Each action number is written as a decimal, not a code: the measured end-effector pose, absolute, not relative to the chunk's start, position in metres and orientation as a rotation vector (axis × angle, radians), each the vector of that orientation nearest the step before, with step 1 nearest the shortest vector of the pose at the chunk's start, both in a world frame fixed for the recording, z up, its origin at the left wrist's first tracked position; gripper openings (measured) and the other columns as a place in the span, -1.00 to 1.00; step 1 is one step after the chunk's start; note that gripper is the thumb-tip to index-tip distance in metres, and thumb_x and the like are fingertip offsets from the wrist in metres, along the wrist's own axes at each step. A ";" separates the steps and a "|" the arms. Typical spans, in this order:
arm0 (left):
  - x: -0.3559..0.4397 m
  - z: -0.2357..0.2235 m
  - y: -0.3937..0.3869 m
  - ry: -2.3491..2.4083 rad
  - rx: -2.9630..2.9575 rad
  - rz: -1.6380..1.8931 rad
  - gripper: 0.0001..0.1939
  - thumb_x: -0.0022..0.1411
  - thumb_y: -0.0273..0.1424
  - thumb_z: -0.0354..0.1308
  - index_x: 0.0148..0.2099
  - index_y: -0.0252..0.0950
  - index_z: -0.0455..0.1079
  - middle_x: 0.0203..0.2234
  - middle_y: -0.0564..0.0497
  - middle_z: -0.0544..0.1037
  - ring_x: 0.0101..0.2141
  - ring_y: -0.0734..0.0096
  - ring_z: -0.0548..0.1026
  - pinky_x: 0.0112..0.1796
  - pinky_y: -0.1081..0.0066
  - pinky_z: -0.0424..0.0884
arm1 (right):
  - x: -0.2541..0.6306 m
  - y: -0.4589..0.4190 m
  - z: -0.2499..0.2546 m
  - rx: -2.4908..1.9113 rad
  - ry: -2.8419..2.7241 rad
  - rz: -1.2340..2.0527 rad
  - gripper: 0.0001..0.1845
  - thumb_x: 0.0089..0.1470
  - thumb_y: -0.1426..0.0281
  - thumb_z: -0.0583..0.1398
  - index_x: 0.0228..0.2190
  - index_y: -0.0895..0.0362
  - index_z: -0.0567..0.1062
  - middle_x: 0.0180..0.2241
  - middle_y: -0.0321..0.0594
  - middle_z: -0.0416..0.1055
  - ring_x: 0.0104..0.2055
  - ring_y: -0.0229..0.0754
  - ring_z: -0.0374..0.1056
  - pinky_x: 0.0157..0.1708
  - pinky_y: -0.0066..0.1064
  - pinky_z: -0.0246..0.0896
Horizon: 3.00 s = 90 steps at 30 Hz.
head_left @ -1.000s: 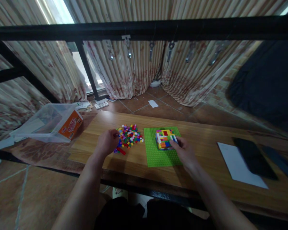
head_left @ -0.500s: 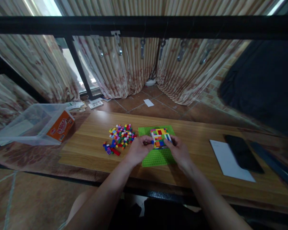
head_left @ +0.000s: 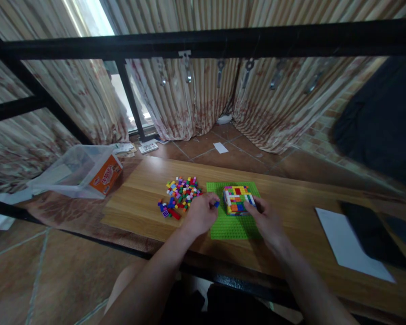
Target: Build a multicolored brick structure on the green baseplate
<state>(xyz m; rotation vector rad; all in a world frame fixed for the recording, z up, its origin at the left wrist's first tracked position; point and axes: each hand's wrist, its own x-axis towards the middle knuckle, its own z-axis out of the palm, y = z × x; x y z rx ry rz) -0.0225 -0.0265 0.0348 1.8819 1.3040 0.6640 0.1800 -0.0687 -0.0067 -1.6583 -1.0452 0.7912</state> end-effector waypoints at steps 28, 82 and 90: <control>-0.118 0.040 0.017 2.090 1.893 0.309 -0.57 0.09 -0.54 0.14 0.02 -0.20 0.54 -0.16 -0.07 0.64 -0.12 0.18 0.57 -0.12 0.35 0.43 | 0.183 -0.070 -0.005 -1.772 -1.047 0.796 -0.36 -0.08 -0.07 0.24 -0.09 0.11 0.54 -0.12 -0.07 0.58 -0.07 0.11 0.47 0.01 -0.04 0.27; -0.120 0.019 0.047 1.651 1.746 0.853 -0.81 0.20 -0.48 -0.01 -0.35 -0.36 0.44 -0.53 0.09 0.47 -0.48 0.51 0.43 -0.42 0.55 0.35 | 0.169 -0.119 0.011 -1.959 -1.203 0.823 -0.30 -0.10 -0.10 0.24 -0.06 0.14 0.51 -0.13 0.01 0.60 -0.08 0.18 0.51 -0.01 0.02 0.33; -0.120 0.020 0.042 1.716 1.813 0.796 -0.70 0.11 -0.66 -0.06 -0.30 -0.37 0.50 -0.43 0.02 0.56 -0.34 0.40 0.50 -0.20 0.43 0.42 | 0.169 -0.119 0.011 -1.995 -1.244 0.801 -0.26 -0.08 -0.14 0.21 -0.04 0.14 0.48 -0.10 0.03 0.58 -0.07 0.19 0.50 0.00 0.03 0.31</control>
